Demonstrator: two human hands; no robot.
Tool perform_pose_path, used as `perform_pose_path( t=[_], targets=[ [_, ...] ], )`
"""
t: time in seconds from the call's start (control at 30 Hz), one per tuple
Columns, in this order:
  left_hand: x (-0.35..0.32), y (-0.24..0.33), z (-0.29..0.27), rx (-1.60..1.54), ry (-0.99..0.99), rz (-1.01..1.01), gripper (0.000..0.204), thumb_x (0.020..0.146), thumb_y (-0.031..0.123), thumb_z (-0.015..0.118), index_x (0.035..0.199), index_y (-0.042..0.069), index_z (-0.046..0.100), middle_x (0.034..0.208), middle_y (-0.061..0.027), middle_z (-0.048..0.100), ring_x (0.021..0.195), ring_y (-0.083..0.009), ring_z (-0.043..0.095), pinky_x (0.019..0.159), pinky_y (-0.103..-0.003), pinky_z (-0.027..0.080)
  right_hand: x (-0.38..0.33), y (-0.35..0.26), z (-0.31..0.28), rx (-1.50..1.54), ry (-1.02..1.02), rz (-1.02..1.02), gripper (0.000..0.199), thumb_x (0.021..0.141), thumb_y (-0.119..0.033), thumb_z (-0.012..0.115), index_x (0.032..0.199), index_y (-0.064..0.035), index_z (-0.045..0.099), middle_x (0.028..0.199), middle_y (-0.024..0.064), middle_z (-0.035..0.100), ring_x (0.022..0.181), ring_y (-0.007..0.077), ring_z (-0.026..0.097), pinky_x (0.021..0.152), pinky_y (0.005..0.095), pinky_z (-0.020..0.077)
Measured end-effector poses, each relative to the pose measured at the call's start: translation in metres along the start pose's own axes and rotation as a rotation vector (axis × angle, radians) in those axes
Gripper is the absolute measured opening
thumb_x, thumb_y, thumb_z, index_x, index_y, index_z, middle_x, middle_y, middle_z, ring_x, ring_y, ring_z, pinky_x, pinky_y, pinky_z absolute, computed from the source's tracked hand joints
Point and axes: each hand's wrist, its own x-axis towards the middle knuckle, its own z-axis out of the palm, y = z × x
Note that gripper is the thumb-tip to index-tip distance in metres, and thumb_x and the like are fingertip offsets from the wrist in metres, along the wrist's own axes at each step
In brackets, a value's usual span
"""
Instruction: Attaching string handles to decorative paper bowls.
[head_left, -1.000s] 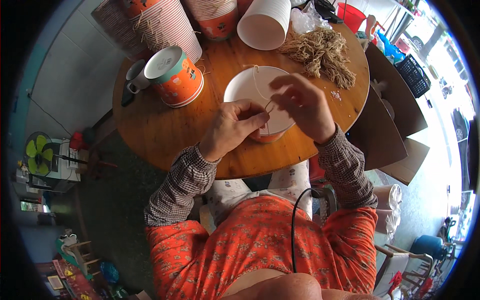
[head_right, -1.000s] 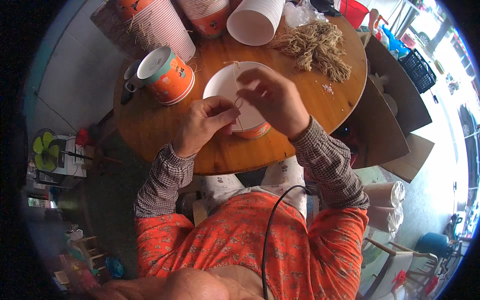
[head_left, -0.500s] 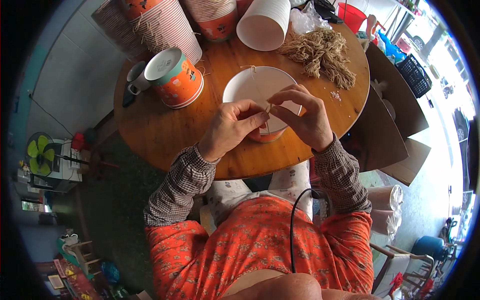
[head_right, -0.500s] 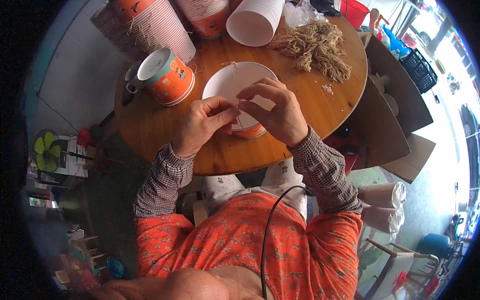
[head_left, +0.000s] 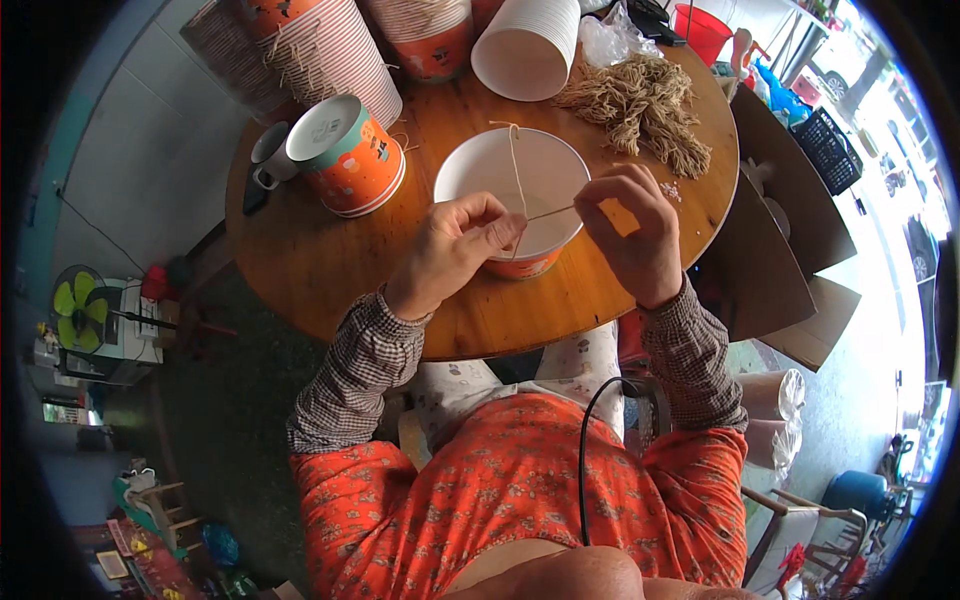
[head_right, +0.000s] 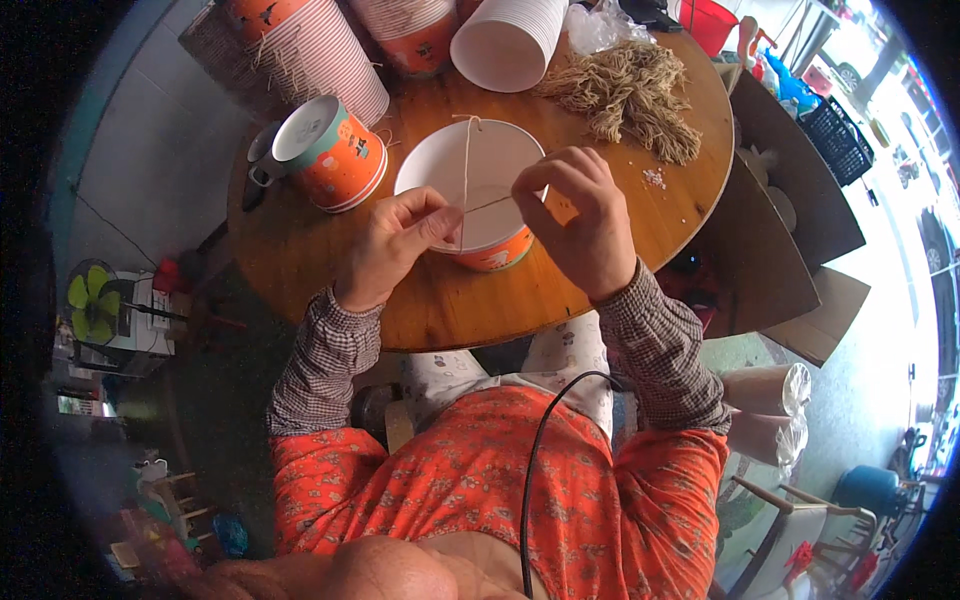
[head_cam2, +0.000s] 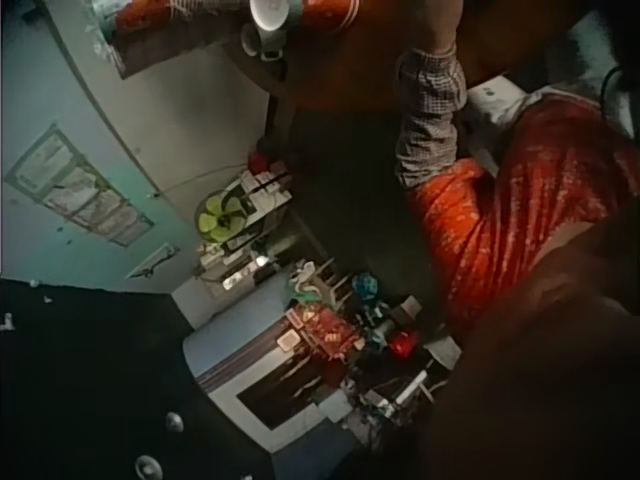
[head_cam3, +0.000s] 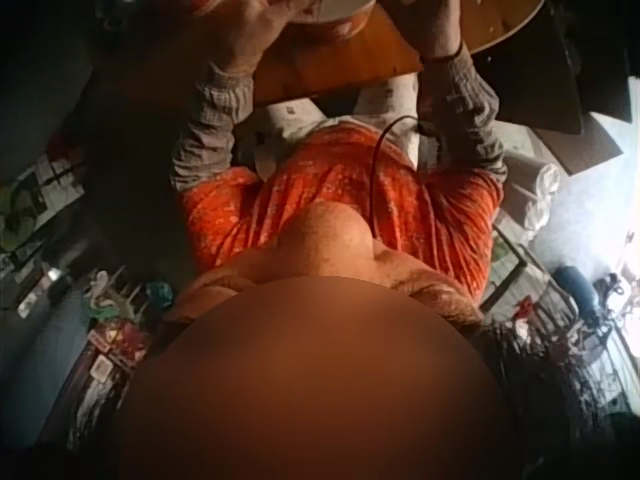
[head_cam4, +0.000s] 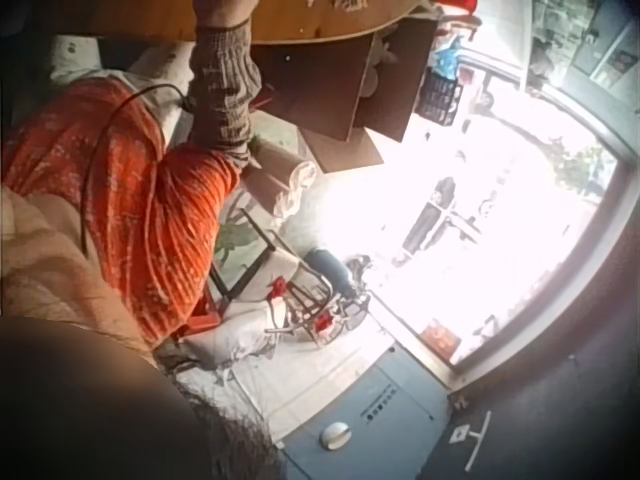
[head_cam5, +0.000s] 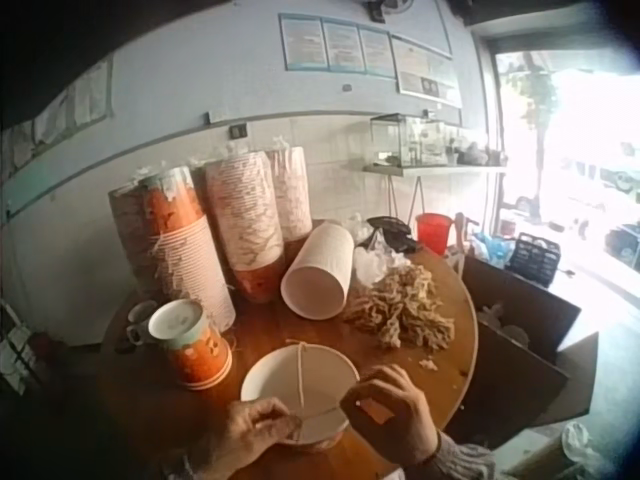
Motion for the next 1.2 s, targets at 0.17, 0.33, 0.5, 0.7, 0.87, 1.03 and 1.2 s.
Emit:
perform_pose_path(
  t=[0.17,0.33,0.5,0.7,0.87,1.03,1.2],
  targets=[
    [0.001,0.008,0.002,-0.216,0.011,0.000,0.023,0.095,0.021,0.060,0.100,-0.001,0.065,0.087,-0.0017,0.065,0.081,-0.0077,0.058,0.083,-0.024,0.047,-0.003,-0.013,0.006,0.042,-0.153,-0.056,0.014,0.075,0.002,0.071,0.087,-0.0038,0.067,0.088,0.0074,0.059,0.087,0.0216,0.058,0.078,0.0320,0.0460],
    [-0.003,0.010,0.006,-0.233,-0.013,0.001,0.022,0.095,0.018,0.061,0.105,-0.001,0.067,0.087,0.0004,0.066,0.082,-0.0052,0.059,0.079,-0.021,0.048,0.002,-0.010,0.022,0.266,-0.103,0.010,0.014,0.076,-0.005,0.074,0.089,-0.0077,0.069,0.088,0.0058,0.058,0.089,0.0224,0.058,0.079,0.0337,0.0464],
    [-0.005,0.016,0.010,-0.268,-0.019,-0.038,0.021,0.094,0.017,0.061,0.103,-0.001,0.067,0.088,0.0000,0.066,0.082,-0.0055,0.059,0.077,-0.020,0.049,0.001,-0.001,0.029,0.258,-0.091,0.033,0.011,0.081,-0.006,0.071,0.092,-0.0056,0.069,0.089,0.0073,0.060,0.087,0.0204,0.059,0.077,0.0329,0.0472],
    [-0.004,0.004,0.006,-0.180,0.031,0.039,0.020,0.094,0.018,0.060,0.102,0.000,0.066,0.086,-0.0016,0.065,0.079,-0.0075,0.059,0.074,-0.022,0.048,-0.003,-0.010,0.027,0.626,-0.296,0.459,0.016,0.091,-0.010,0.062,0.102,0.0004,0.066,0.090,0.0068,0.068,0.083,0.0121,0.063,0.073,0.0268,0.0513],
    [-0.002,0.001,0.011,-0.108,0.133,0.154,0.016,0.094,0.015,0.060,0.094,-0.001,0.065,0.081,0.0009,0.063,0.074,-0.0042,0.057,0.067,-0.020,0.048,-0.011,0.001,0.031,0.521,-0.240,0.319,0.013,0.091,-0.007,0.063,0.102,0.0001,0.065,0.087,0.0005,0.067,0.076,0.0063,0.059,0.067,0.0218,0.0486],
    [-0.004,-0.004,0.016,0.108,0.236,0.281,0.014,0.093,0.014,0.061,0.093,0.000,0.065,0.079,-0.0013,0.064,0.069,-0.0048,0.057,0.062,-0.020,0.048,-0.004,-0.010,0.025,0.306,-0.252,0.292,0.011,0.087,-0.008,0.066,0.095,-0.0009,0.063,0.080,0.0001,0.066,0.068,0.0044,0.057,0.060,0.0209,0.0462],
    [-0.003,-0.002,0.021,0.086,0.268,0.288,0.014,0.093,0.014,0.062,0.093,0.000,0.064,0.078,-0.0011,0.063,0.066,-0.0049,0.057,0.061,-0.020,0.048,-0.007,-0.014,0.027,0.313,-0.189,0.283,0.007,0.085,-0.005,0.065,0.090,-0.0020,0.061,0.077,0.0003,0.064,0.066,0.0049,0.056,0.058,0.0214,0.0451]
  ],
)
